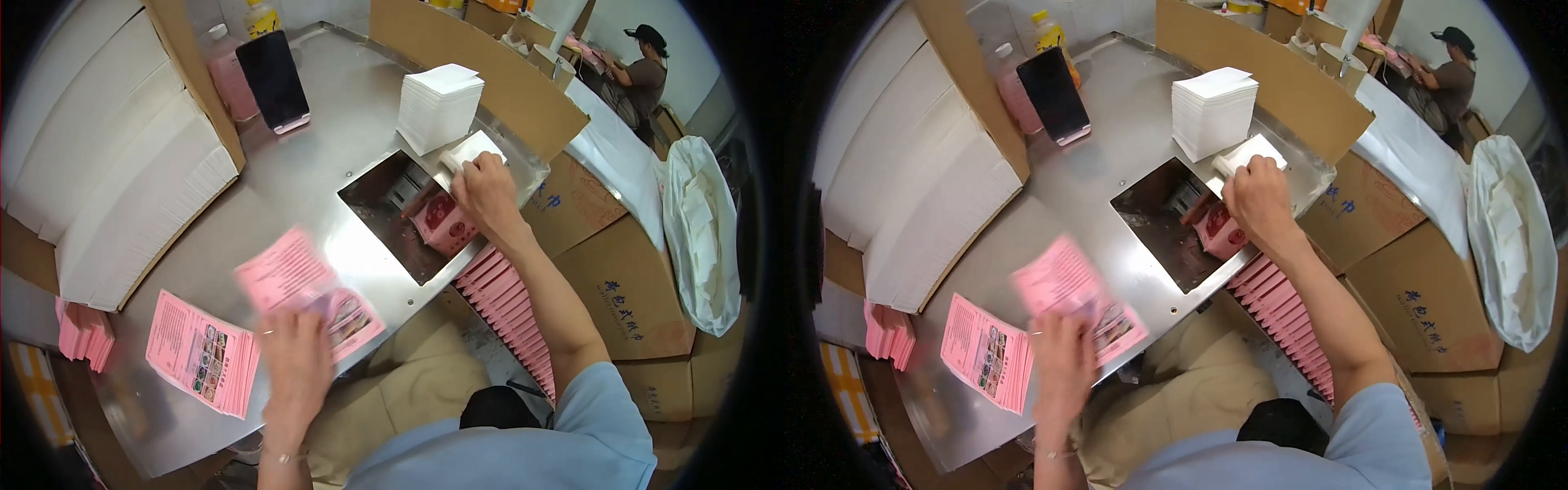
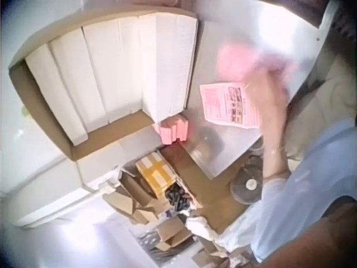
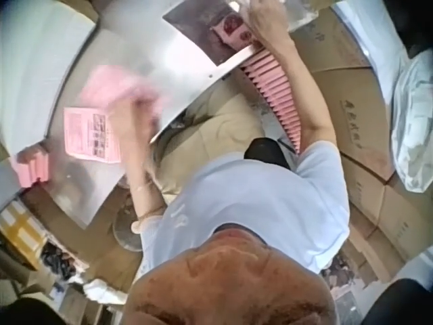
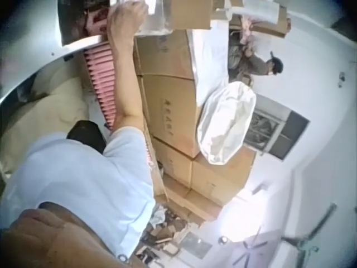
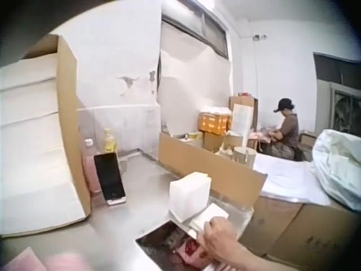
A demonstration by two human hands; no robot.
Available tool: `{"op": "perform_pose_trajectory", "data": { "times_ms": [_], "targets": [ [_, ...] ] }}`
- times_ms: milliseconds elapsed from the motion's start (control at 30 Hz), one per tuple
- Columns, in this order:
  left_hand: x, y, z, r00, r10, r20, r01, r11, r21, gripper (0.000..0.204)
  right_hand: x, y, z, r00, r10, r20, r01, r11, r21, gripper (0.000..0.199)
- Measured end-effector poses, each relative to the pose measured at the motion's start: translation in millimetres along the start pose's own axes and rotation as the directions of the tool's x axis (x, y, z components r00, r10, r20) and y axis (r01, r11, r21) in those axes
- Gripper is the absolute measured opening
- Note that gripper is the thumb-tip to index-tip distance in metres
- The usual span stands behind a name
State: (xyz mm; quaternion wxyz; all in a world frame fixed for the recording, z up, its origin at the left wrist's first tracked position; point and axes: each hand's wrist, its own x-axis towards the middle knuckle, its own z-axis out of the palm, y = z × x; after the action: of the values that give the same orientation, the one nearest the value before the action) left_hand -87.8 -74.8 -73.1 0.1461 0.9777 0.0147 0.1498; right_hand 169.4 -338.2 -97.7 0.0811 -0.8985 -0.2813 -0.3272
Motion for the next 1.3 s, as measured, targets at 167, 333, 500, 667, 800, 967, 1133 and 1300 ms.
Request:
{"op": "perform_pose_trajectory", "data": {
  "times_ms": [167, 333, 500, 667, 800, 967, 1133, 1300],
  "targets": [
    [7.6, 2.3, 7.4, 0.993, -0.071, -0.098, 0.071, 0.997, 0.0, 0.02, 5.3, 15.2, 0.0, 0.993, 0.111, -0.049, -0.096, 0.967, 0.237, 0.014],
    [11.6, 2.7, 9.3, 0.995, -0.024, -0.094, 0.019, 0.998, -0.052, 0.016, 0.4, 0.7, -4.7, 0.992, 0.056, -0.11, -0.035, 0.982, 0.185, 0.013],
    [15.1, 7.8, 10.2, 0.993, 0.001, -0.115, -0.007, 0.999, -0.051, 0.014, 2.9, 5.1, -4.5, 0.997, 0.074, -0.021, -0.071, 0.989, 0.133, 0.012],
    [15.4, 9.1, 7.6, 0.994, -0.003, -0.112, -0.006, 0.997, -0.076, 0.014, -0.1, -1.5, -6.1, 1.0, 0.021, -0.003, -0.021, 0.998, 0.066, 0.015],
    [15.1, 9.0, 7.8, 0.993, -0.011, -0.115, 0.001, 0.996, -0.084, 0.014, 4.0, -5.4, -12.1, 0.998, 0.022, 0.064, -0.027, 0.997, 0.069, 0.018],
    [15.0, 8.6, 8.9, 0.993, -0.002, -0.119, -0.008, 0.996, -0.09, 0.015, 4.4, -1.9, -6.2, 0.996, 0.078, 0.052, -0.083, 0.991, 0.102, 0.017],
    [14.5, 8.8, 9.4, 0.993, 0.003, -0.12, -0.013, 0.997, -0.081, 0.016, 2.9, -0.3, -4.4, 0.997, 0.066, 0.035, -0.07, 0.987, 0.142, 0.02],
    [14.7, 8.0, 10.1, 0.991, 0.003, -0.134, -0.015, 0.996, -0.088, 0.016, 0.9, -0.9, -1.9, 0.996, 0.085, 0.011, -0.085, 0.982, 0.166, 0.02]
  ]
}}
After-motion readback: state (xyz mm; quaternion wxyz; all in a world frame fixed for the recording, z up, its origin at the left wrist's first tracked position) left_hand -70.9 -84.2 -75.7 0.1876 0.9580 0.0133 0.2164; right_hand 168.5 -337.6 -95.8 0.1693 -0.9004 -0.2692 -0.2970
